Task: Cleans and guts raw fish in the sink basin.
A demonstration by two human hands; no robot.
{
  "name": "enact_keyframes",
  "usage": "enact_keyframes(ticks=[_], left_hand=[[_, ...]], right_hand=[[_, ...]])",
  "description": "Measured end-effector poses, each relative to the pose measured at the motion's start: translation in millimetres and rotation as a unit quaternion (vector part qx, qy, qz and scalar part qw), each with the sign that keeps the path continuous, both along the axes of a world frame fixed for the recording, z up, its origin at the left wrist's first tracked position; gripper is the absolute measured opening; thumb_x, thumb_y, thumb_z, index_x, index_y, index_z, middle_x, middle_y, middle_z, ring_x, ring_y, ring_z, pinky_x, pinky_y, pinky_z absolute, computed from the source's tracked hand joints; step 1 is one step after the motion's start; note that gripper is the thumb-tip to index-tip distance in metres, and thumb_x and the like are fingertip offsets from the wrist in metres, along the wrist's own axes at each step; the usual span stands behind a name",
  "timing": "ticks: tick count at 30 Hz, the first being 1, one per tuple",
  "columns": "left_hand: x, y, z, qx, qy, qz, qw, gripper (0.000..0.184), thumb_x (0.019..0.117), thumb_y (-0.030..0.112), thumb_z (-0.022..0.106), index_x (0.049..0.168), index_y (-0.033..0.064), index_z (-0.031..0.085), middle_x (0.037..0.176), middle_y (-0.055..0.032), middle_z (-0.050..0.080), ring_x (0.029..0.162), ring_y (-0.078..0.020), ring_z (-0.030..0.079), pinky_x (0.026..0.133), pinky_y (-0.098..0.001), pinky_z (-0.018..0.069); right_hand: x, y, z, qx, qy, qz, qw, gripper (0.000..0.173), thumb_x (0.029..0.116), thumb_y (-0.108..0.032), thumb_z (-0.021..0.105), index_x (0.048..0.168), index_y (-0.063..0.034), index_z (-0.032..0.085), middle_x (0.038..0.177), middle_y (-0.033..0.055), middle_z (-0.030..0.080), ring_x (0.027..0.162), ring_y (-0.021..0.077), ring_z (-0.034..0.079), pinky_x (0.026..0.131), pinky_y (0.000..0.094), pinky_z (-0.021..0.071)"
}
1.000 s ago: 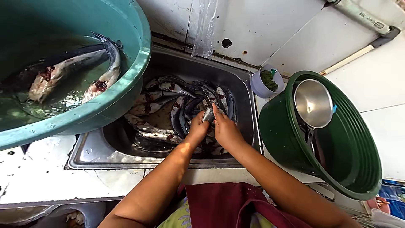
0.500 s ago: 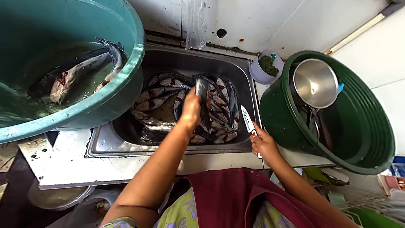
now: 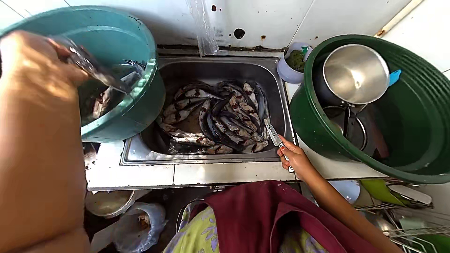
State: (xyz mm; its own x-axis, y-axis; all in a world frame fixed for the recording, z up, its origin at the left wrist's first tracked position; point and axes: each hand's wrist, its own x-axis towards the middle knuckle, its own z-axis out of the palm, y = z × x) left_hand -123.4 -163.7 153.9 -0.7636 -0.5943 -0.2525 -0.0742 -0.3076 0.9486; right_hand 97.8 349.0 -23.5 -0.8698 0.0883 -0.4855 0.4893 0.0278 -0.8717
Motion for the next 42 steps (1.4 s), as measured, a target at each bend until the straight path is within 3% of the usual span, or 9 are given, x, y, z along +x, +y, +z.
enact_keyframes(ticks=[5,10,16,19,23,27,33,36,42], left_hand=[[31.7,-12.6,-25.1,-0.068,-0.198,0.018,0.978,0.031,0.1011,0.028,0.048,0.129,0.0131,0.050,0.110,-0.0084,0.056,0.092,-0.0163,0.058,0.077,-0.0374,0.0505],[35.5,-12.3,-24.7,0.041,-0.111,0.063,0.991,0.044,0.1031,0.025,0.047,0.145,0.0129,0.039,0.140,-0.0149,0.053,0.120,-0.0252,0.062,0.090,-0.0395,0.0573],[42.1,75.8,18.3,-0.156,0.057,-0.094,0.982,0.041,0.0989,0.004,0.040,0.139,0.0120,0.045,0.114,-0.0017,0.063,0.096,-0.0106,0.066,0.084,-0.0278,0.0553],[46.2,140.7,-4.4,-0.198,0.198,-0.173,0.944,0.029,0.1034,0.001,0.040,0.132,-0.0002,0.044,0.108,-0.0039,0.061,0.095,-0.0110,0.065,0.090,-0.0309,0.0555],[42.3,205.1,-118.8,-0.446,0.185,-0.339,0.807,0.031,0.0899,-0.011,0.043,0.115,-0.0101,0.061,0.114,-0.0212,0.066,0.110,-0.0282,0.064,0.100,-0.0460,0.0521],[19.5,206.6,-223.3,-0.671,0.011,-0.545,0.502,0.036,0.0897,-0.004,0.065,0.123,0.0079,0.070,0.140,-0.0195,0.058,0.133,-0.0434,0.051,0.106,-0.0646,0.0433],[-25.3,163.2,-270.7,-0.773,-0.043,-0.588,0.234,0.039,0.1013,-0.002,0.051,0.135,0.0088,0.065,0.161,-0.0088,0.042,0.155,-0.0347,0.025,0.123,-0.0613,0.0171],[-34.5,157.1,-273.9,-0.810,-0.049,-0.555,0.180,0.037,0.0989,-0.005,0.050,0.130,0.0038,0.067,0.156,-0.0085,0.049,0.155,-0.0322,0.026,0.127,-0.0560,0.0115],[-40.3,116.1,-293.5,-0.800,-0.060,-0.566,0.191,0.028,0.0973,-0.002,0.055,0.119,0.0033,0.073,0.139,-0.0095,0.062,0.146,-0.0304,0.041,0.129,-0.0502,0.0068]], right_hand=[[2.0,4.2,0.5,-0.015,0.003,0.014,1.000,0.050,0.1111,-0.010,0.034,0.161,-0.0094,0.030,0.081,-0.0005,0.053,0.048,0.0055,0.042,0.043,0.0197,0.0390],[2.8,7.6,-0.3,-0.020,0.004,0.025,0.999,0.051,0.1109,-0.010,0.034,0.161,-0.0094,0.030,0.080,-0.0003,0.054,0.047,0.0055,0.043,0.042,0.0196,0.0395],[1.2,8.7,1.5,-0.012,-0.014,0.032,0.999,0.050,0.1110,-0.010,0.034,0.161,-0.0094,0.030,0.080,-0.0008,0.054,0.046,0.0046,0.042,0.042,0.0189,0.0390],[1.2,9.1,0.6,-0.015,-0.013,0.030,0.999,0.050,0.1109,-0.010,0.034,0.161,-0.0088,0.031,0.079,-0.0013,0.054,0.046,0.0046,0.042,0.042,0.0188,0.0386],[-0.1,7.9,0.2,-0.021,-0.006,0.026,0.999,0.050,0.1108,-0.010,0.035,0.161,-0.0099,0.032,0.079,-0.0005,0.055,0.046,0.0056,0.042,0.041,0.0198,0.0390],[1.0,6.0,2.5,-0.011,-0.011,0.013,1.000,0.051,0.1104,-0.009,0.034,0.161,-0.0091,0.032,0.078,-0.0001,0.054,0.045,0.0059,0.041,0.041,0.0202,0.0385],[0.3,3.0,2.1,0.001,-0.016,0.000,1.000,0.050,0.1108,-0.010,0.034,0.161,-0.0097,0.032,0.077,0.0003,0.053,0.045,0.0067,0.041,0.041,0.0214,0.0392],[1.6,4.0,0.9,0.001,-0.013,-0.002,1.000,0.051,0.1103,-0.010,0.034,0.161,-0.0102,0.032,0.077,0.0001,0.053,0.045,0.0068,0.042,0.040,0.0217,0.0392],[2.4,1.4,2.0,0.000,-0.007,-0.014,1.000,0.050,0.1104,-0.011,0.035,0.160,-0.0098,0.034,0.076,-0.0002,0.054,0.045,0.0064,0.041,0.040,0.0209,0.0385]])
